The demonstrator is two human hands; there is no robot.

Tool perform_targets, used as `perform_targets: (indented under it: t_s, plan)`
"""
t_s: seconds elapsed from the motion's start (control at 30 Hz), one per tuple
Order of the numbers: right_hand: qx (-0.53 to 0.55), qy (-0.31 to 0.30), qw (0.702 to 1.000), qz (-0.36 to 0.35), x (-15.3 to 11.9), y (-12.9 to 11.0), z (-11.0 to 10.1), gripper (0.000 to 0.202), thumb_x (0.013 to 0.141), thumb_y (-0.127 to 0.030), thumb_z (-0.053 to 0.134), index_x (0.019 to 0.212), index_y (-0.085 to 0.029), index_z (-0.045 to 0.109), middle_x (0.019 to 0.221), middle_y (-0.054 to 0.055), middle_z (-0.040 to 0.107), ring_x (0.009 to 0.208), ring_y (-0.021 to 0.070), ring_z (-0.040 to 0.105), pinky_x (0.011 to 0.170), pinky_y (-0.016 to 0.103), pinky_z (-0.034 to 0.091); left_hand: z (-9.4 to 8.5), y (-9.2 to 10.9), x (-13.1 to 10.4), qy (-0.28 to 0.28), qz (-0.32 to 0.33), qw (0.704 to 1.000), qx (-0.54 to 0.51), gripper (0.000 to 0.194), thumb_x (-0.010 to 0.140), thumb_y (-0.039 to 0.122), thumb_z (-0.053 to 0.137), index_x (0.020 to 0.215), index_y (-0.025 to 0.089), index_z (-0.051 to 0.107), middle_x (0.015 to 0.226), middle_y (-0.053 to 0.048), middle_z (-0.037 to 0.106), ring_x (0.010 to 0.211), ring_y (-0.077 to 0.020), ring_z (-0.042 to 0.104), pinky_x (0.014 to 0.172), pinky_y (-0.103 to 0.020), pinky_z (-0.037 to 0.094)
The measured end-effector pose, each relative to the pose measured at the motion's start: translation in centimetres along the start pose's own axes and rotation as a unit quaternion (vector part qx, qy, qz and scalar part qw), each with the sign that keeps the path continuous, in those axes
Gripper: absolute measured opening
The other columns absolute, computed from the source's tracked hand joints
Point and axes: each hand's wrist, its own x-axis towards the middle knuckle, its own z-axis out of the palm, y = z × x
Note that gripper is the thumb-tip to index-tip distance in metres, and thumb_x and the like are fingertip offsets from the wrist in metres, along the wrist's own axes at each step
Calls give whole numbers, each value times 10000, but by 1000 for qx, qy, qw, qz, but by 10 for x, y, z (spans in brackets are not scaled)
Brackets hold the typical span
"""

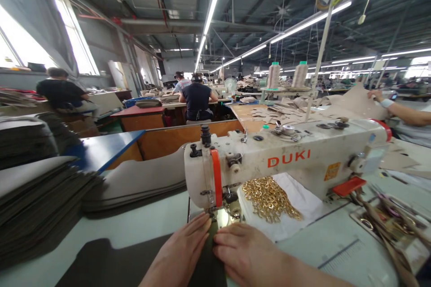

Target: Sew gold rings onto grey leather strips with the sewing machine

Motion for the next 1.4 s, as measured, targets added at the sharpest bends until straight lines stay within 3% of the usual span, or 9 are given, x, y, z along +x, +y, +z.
perform_targets:
  t_s: [0.1, 0.23, 0.73, 1.1, 1.4]
  plan:
    - [-20, 6, 1000, -9, 1, 1, 4, 79, 896, -220, 566, 903, -151, 605, 1001, 50, 661, 963, 186, 583, 918, 288, 439, 0, -2, 2, -35, 23, 999, 22, 378, 810, 79, 453, 1076, 148, 712, 1139, -56, 711, 1015, -159, 687, 893, -164, 516]
    - [-42, 23, 999, -20, 2, 3, 8, 69, 906, -224, 577, 877, -162, 590, 929, 21, 652, 902, 166, 582, 855, 275, 449, -1, -3, 3, -69, -9, 997, -16, 398, 802, 100, 463, 1097, 209, 707, 1166, -19, 692, 1008, -159, 690, 893, -187, 528]
    - [-56, 47, 997, -19, 5, 8, 13, 98, 876, -217, 620, 822, -156, 566, 878, 10, 611, 880, 155, 554, 849, 248, 423, -1, -5, 10, -37, 38, 997, 52, 480, 744, 19, 363, 1005, 136, 749, 1059, -59, 743, 946, -155, 713, 861, -152, 532]
    - [-58, 52, 997, -21, 5, 9, 20, 88, 901, -219, 591, 838, -161, 571, 895, 21, 625, 909, 158, 559, 851, 252, 443, 0, -7, 6, -39, 27, 998, 28, 385, 808, 97, 436, 1048, 169, 728, 1072, -47, 740, 940, -167, 717, 849, -195, 556]
    - [-38, 35, 999, -8, 8, 10, 16, 74, 891, -209, 599, 835, -162, 587, 889, 19, 645, 905, 150, 580, 894, 233, 448, 6, -5, 3, -56, -32, 998, -15, 381, 831, 107, 436, 1088, 182, 708, 1135, -48, 718, 1024, -173, 684, 926, -220, 519]
